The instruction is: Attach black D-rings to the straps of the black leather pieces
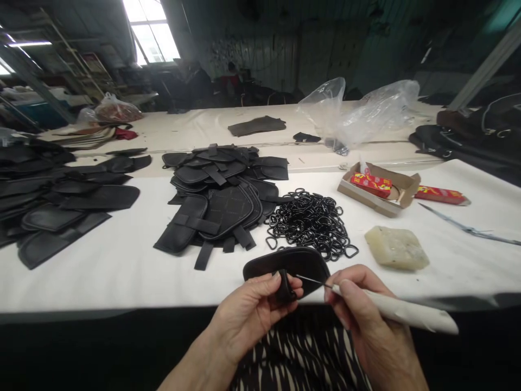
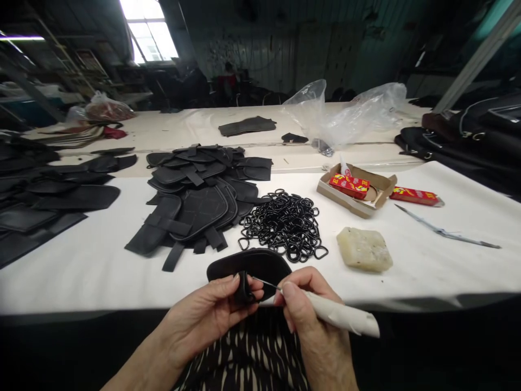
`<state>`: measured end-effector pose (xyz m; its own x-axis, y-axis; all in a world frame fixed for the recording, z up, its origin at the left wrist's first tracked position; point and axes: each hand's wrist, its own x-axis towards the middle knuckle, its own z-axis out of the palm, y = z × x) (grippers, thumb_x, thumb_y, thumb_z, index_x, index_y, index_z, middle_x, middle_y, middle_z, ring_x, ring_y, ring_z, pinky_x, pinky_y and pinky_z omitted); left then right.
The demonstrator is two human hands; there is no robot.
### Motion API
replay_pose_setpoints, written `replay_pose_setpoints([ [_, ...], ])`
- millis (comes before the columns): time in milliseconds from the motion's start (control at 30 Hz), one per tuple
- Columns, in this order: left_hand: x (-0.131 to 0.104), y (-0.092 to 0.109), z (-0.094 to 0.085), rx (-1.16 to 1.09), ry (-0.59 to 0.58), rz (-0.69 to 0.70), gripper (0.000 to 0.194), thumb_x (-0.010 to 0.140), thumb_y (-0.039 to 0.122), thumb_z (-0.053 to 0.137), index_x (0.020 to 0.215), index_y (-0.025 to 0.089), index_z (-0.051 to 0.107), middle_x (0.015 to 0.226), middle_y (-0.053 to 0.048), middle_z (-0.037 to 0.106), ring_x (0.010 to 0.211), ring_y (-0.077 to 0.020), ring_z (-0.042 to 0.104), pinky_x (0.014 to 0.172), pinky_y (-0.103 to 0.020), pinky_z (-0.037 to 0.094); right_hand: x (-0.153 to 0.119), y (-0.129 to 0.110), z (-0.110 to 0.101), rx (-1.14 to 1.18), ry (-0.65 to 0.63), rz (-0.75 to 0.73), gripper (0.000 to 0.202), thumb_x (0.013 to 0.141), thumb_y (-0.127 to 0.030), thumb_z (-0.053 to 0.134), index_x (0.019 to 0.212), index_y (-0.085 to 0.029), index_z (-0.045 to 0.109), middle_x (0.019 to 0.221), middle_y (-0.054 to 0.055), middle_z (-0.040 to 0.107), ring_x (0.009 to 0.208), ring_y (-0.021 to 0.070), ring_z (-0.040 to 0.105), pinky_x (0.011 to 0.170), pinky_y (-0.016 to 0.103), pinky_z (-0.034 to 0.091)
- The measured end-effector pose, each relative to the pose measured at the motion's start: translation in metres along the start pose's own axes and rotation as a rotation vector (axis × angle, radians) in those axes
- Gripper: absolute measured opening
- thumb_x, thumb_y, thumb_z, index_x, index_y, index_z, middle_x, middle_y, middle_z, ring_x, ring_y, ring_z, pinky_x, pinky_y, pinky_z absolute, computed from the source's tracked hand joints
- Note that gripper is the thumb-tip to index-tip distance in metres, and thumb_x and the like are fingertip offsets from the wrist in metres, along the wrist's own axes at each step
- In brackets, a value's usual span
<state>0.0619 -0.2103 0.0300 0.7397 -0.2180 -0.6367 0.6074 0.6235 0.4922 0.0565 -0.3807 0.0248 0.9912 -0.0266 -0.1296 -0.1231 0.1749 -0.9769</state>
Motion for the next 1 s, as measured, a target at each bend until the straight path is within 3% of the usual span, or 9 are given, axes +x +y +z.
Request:
replay_pose_setpoints([
  [233,0.002,0.0,-0.006,0.007,-0.05,0.01,0.017,0.081,0.012,0.058,0.081,0.003,0.072,0.086,-0.013,0.071,0.089,-0.0229,0.064,0.084,-0.033,0.049,0.004,0.009,0.009,-0.121,-0.025,-0.051,0.03,0.08,-0.047,0.058,0.069,-0.019,0.057,0.054,-0.004,0.047,0.048,0.0084,0.037,0.046,0.021,0.033],
  [533,0.002,-0.001,-0.008,-0.006,-0.104,0.03,0.016,0.08,0.014,0.059,0.082,0.004,0.072,0.086,-0.013,0.07,0.092,-0.0235,0.063,0.092,-0.037,0.044,0.005,0.011,0.015,-0.145,-0.039,-0.088,0.029,0.081,-0.046,0.056,0.069,-0.019,0.057,0.052,-0.004,0.048,0.047,0.0092,0.04,0.045,0.021,0.035],
  [800,0.002,-0.002,-0.007,-0.049,-0.152,0.043,0.017,0.082,0.012,0.057,0.081,0.003,0.071,0.083,-0.012,0.071,0.086,-0.0205,0.064,0.086,-0.034,0.048,0.002,0.005,0.023,-0.181,-0.005,-0.093,0.03,0.08,-0.047,0.056,0.068,-0.019,0.056,0.053,-0.005,0.048,0.05,0.0099,0.041,0.053,0.023,0.039],
  [1000,0.002,-0.002,-0.007,-0.054,-0.132,0.048,0.016,0.081,0.012,0.058,0.079,0.005,0.072,0.081,-0.011,0.071,0.081,-0.0191,0.064,0.086,-0.034,0.048,-0.002,0.004,0.028,-0.187,0.008,-0.058,0.031,0.078,-0.048,0.058,0.066,-0.019,0.056,0.051,-0.005,0.044,0.048,0.0097,0.039,0.049,0.022,0.037],
])
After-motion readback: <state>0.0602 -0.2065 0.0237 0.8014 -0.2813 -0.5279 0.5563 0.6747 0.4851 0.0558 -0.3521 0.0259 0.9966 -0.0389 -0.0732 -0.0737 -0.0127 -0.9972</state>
